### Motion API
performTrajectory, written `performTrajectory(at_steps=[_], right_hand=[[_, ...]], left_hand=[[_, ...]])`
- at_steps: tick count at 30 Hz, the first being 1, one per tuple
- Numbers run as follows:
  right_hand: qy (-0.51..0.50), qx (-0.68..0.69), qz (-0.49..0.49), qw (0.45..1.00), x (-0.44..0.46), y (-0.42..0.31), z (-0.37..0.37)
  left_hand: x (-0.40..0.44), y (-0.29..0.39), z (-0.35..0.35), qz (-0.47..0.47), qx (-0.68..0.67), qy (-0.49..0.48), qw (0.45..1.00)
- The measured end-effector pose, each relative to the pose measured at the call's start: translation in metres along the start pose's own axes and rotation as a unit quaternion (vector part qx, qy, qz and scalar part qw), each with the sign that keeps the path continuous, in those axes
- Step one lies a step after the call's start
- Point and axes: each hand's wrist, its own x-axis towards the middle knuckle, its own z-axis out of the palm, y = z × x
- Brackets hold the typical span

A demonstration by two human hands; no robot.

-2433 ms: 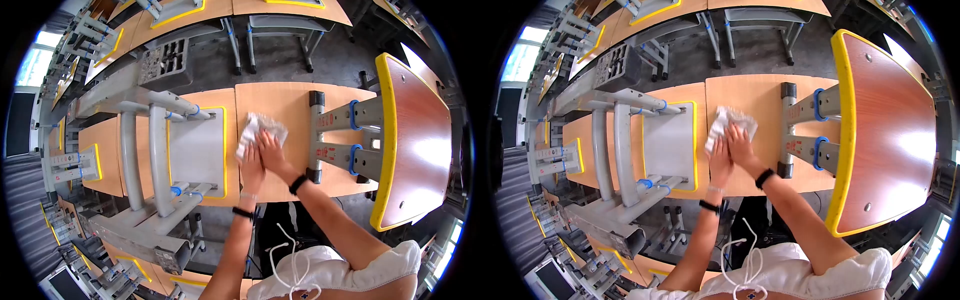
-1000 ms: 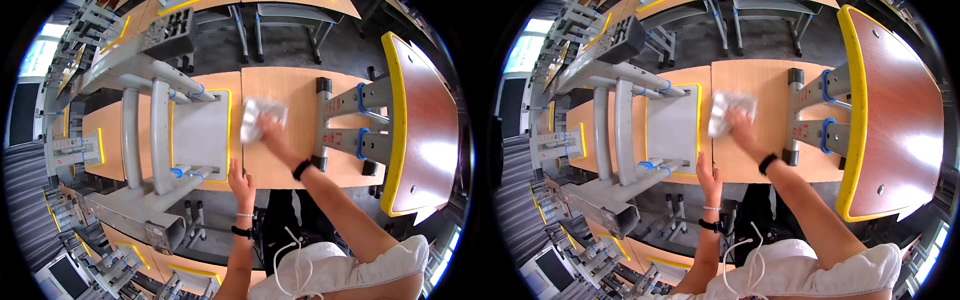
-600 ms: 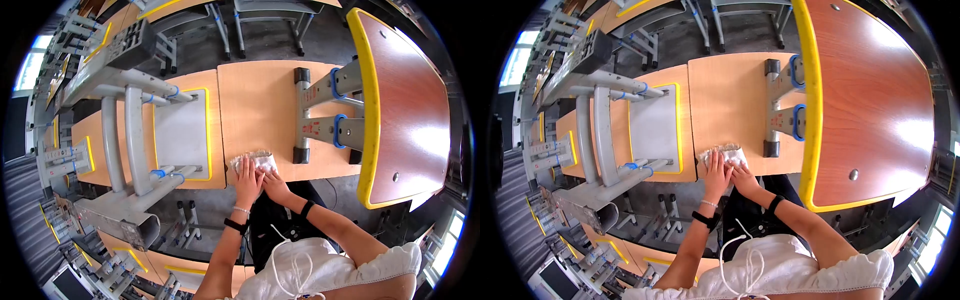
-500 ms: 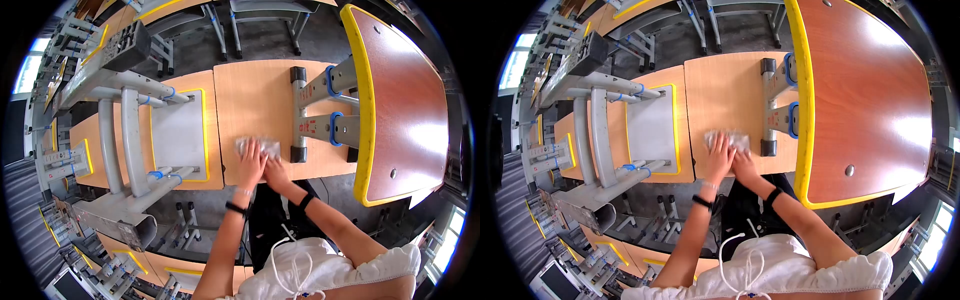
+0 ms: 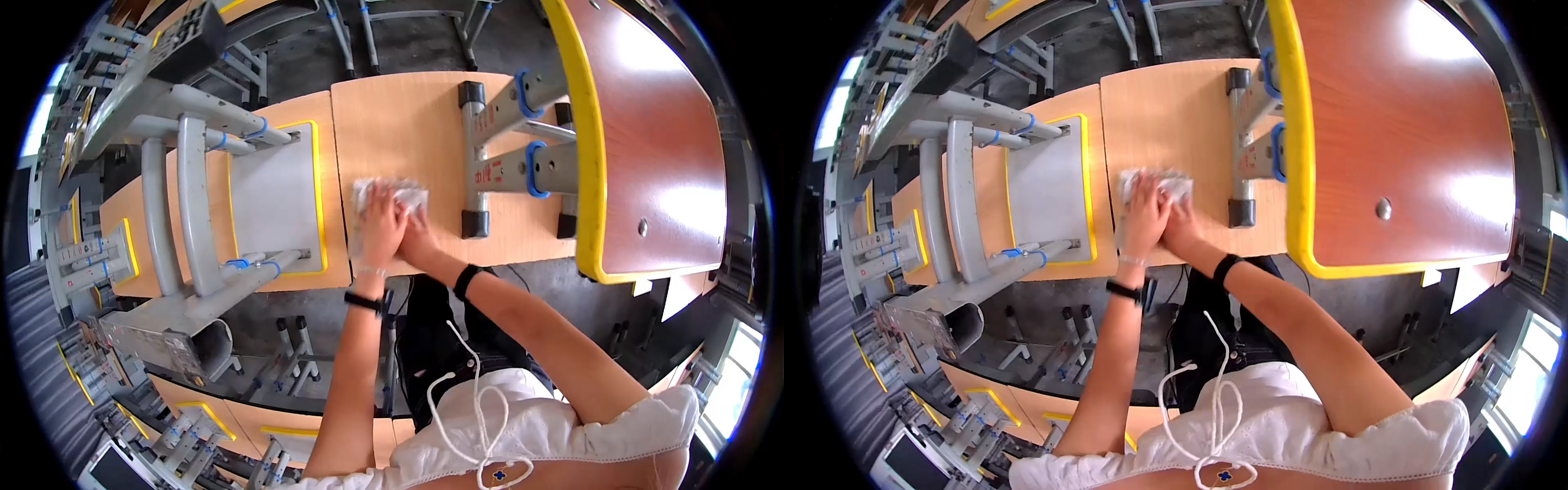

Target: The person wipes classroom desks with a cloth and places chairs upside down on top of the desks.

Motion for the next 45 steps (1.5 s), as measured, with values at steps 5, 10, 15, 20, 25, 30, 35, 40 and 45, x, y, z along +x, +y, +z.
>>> performTrajectory(at_steps=[5,10,15,20,25,30,35,40,45], right_hand=[[0.006,0.052,-0.110,0.993,-0.042,-0.019,-0.001],[0.092,0.065,-0.172,0.979,-0.084,0.013,0.007],[0.022,0.080,-0.162,0.983,-0.123,0.048,0.006],[0.044,0.078,-0.146,0.985,-0.167,0.083,0.003],[0.042,0.063,-0.099,0.992,-0.225,0.122,0.002],[0.033,0.079,-0.026,0.996,-0.267,0.174,-0.014],[0.041,0.167,0.033,0.985,-0.283,0.215,-0.036],[0.205,0.116,-0.007,0.972,-0.243,0.209,-0.099],[0.165,0.120,0.010,0.979,-0.167,0.199,-0.067]], left_hand=[[-0.092,-0.013,-0.015,-0.020,-0.031,-0.024,0.999],[-0.131,0.024,-0.013,-0.004,0.018,-0.074,0.997],[-0.141,0.062,-0.001,-0.038,0.071,-0.134,0.988],[-0.141,0.105,0.009,-0.007,0.072,-0.208,0.975],[-0.134,0.156,0.033,0.068,0.078,-0.260,0.960],[-0.106,0.214,0.073,0.127,0.041,-0.251,0.959],[-0.068,0.268,0.097,0.119,-0.038,-0.237,0.963],[-0.051,0.300,0.031,0.053,-0.086,0.014,0.995],[-0.081,0.273,-0.004,-0.031,-0.044,0.113,0.992]])
